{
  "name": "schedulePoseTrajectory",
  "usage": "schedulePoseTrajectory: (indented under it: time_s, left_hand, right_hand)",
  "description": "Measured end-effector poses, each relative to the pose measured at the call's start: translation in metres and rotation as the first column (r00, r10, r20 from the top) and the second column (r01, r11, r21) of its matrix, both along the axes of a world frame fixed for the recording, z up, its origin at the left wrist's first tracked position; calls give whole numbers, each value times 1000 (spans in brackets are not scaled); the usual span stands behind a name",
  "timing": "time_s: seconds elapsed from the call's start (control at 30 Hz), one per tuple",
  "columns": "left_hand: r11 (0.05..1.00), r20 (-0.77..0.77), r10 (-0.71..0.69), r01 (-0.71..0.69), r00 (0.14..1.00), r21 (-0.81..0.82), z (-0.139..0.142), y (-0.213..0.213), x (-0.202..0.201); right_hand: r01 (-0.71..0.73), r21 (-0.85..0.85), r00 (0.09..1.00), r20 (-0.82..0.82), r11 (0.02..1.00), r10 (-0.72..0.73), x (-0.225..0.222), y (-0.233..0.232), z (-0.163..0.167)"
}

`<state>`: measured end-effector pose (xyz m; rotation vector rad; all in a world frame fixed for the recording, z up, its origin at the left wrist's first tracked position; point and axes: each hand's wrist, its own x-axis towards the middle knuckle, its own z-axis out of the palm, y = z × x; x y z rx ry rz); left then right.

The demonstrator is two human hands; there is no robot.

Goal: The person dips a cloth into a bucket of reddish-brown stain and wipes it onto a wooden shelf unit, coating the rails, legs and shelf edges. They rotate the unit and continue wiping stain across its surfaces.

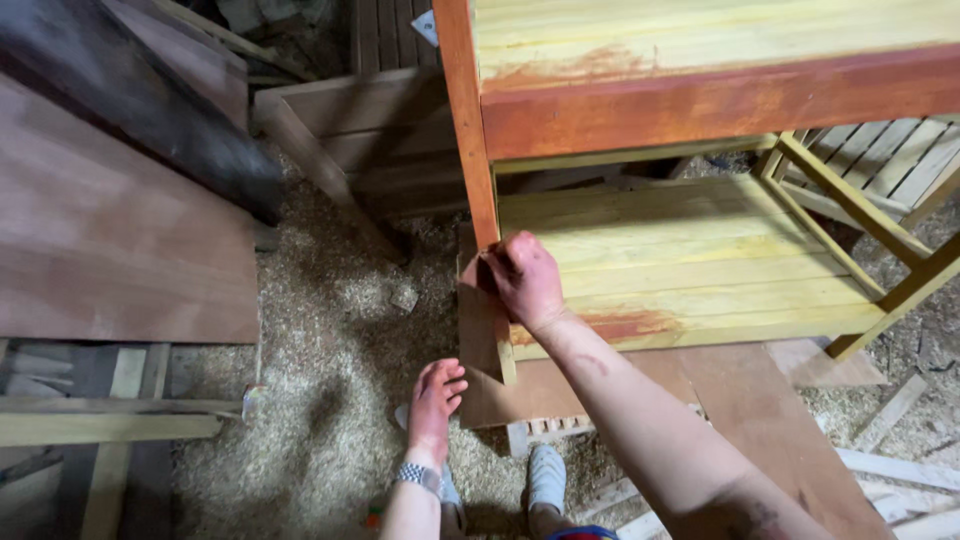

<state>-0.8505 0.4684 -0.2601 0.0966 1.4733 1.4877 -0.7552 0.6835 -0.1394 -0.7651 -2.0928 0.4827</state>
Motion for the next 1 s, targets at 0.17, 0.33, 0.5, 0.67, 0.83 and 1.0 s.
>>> schedulePoseTrajectory:
  time_s: [0.17, 0.33, 0.5, 0.67, 0.83, 1.0]
  left_hand:
    - [998, -51, -57, 59, 997, 31, 31, 25, 0]
    - [997, -59, -62, 64, 996, 40, 37, 39, -1]
    - [996, -23, -41, 42, 999, 79, 19, 30, 2]
    - [995, 23, -25, 23, 999, 97, 14, 31, -8]
    - [999, 54, -27, 25, 998, 32, 21, 43, -10]
    - [995, 44, -47, 43, 998, 89, 32, 55, -8]
  right_hand:
    - [283, -363, 951, 224, 888, -212, -1, -9, -2]
    - [278, -469, 961, 126, 839, -248, 2, -36, -59]
    - [202, -333, 967, -78, 921, -241, -17, -44, -94]
    - [104, -778, 976, -41, 619, -215, -30, -30, -61]
    - [17, -524, 947, -265, 851, -182, -81, 48, 8]
    - [124, -322, 954, -220, 939, -201, -86, 49, 28]
